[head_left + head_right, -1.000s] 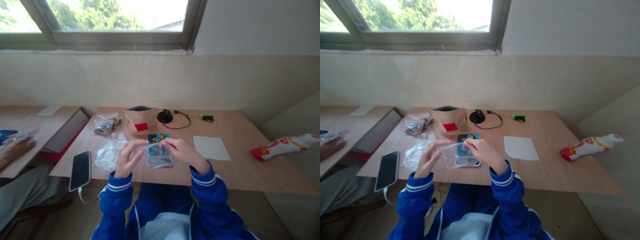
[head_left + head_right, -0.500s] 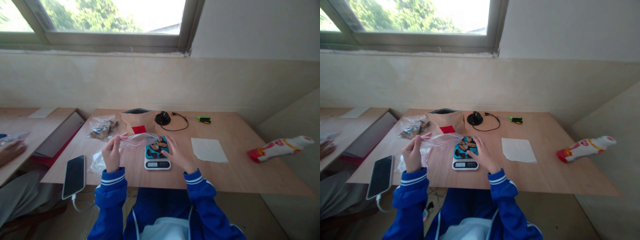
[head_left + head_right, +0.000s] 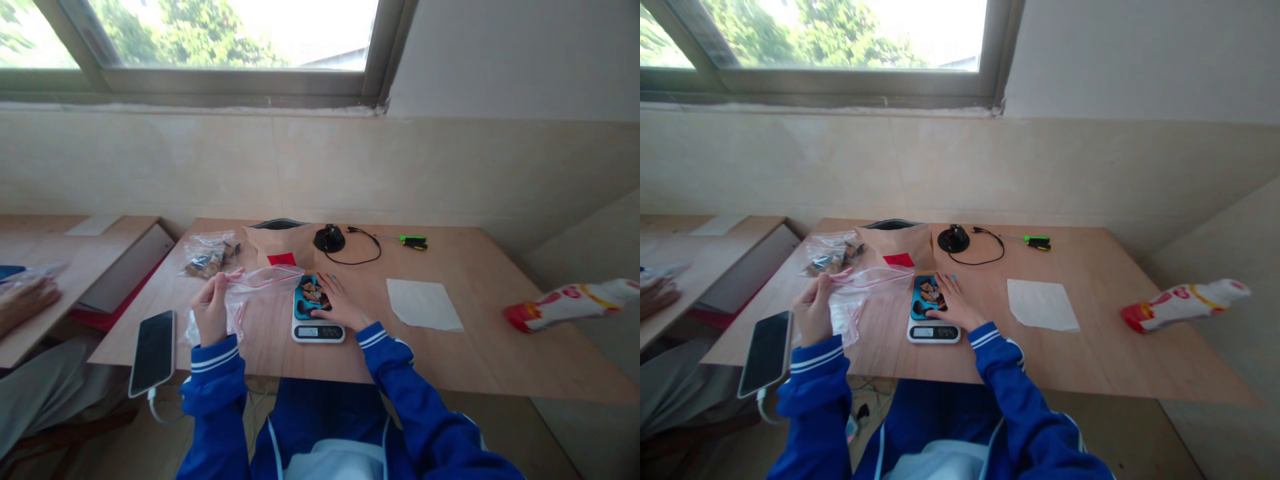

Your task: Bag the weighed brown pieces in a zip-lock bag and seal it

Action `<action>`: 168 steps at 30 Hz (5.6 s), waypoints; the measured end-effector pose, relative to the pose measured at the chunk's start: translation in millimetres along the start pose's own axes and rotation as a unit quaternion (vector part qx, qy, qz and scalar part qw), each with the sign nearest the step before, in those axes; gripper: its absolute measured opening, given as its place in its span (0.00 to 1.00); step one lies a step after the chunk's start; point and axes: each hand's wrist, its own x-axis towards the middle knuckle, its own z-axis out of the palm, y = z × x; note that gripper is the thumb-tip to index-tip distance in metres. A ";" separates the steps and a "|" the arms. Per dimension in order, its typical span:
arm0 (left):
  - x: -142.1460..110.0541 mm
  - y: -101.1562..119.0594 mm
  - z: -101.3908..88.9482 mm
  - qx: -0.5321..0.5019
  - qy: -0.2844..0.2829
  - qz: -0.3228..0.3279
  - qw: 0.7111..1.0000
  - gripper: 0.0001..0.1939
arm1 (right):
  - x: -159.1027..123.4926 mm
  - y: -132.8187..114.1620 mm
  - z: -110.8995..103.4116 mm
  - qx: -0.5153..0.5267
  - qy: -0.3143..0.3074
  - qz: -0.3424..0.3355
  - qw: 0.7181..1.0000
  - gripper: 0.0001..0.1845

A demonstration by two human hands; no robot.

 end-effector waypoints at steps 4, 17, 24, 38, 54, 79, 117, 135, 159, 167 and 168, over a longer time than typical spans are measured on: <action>-2.2 0.2 1.2 -0.005 0.001 0.000 1.000 0.19 | -6.1 3.7 2.0 -0.031 0.035 -0.004 0.999 0.37; -14.6 3.6 12.7 -0.026 -0.032 -0.010 0.999 0.18 | 15.1 6.2 2.8 -0.017 0.115 0.013 0.993 0.16; -19.9 0.5 18.3 -0.035 -0.046 -0.045 0.997 0.19 | 12.2 -1.0 -0.3 0.066 0.185 0.008 0.980 0.10; -30.8 5.5 40.4 -0.035 -0.084 -0.054 0.994 0.20 | 15.1 -95.2 -121.5 0.491 0.089 -0.093 0.862 0.07; -51.6 19.5 66.0 -0.067 -0.031 -0.027 0.997 0.18 | 34.3 -100.9 -147.8 0.312 -0.194 -0.124 0.922 0.15; -64.9 20.0 76.6 -0.095 -0.051 -0.023 0.994 0.17 | 39.1 -137.6 -130.4 0.028 -0.175 -0.027 0.984 0.21; -27.8 14.2 17.0 -0.074 0.209 -0.025 0.975 0.22 | 37.7 -35.6 15.2 0.067 0.315 0.121 0.939 0.23; -44.4 6.7 37.1 -0.079 0.089 -0.052 0.992 0.23 | 39.2 -104.5 -59.9 0.439 0.316 0.076 0.837 0.35; -64.2 3.0 52.0 -0.149 0.063 -0.063 0.985 0.21 | 29.4 -139.4 -75.9 0.220 0.180 0.055 0.957 0.21; -48.6 4.1 35.8 -0.134 0.113 -0.071 0.982 0.22 | -19.5 -45.4 -21.0 -0.041 0.138 -0.004 0.990 0.24; -47.4 4.3 35.1 -0.131 0.113 -0.068 0.983 0.23 | -20.6 -38.0 -11.8 -0.074 0.109 -0.002 0.991 0.26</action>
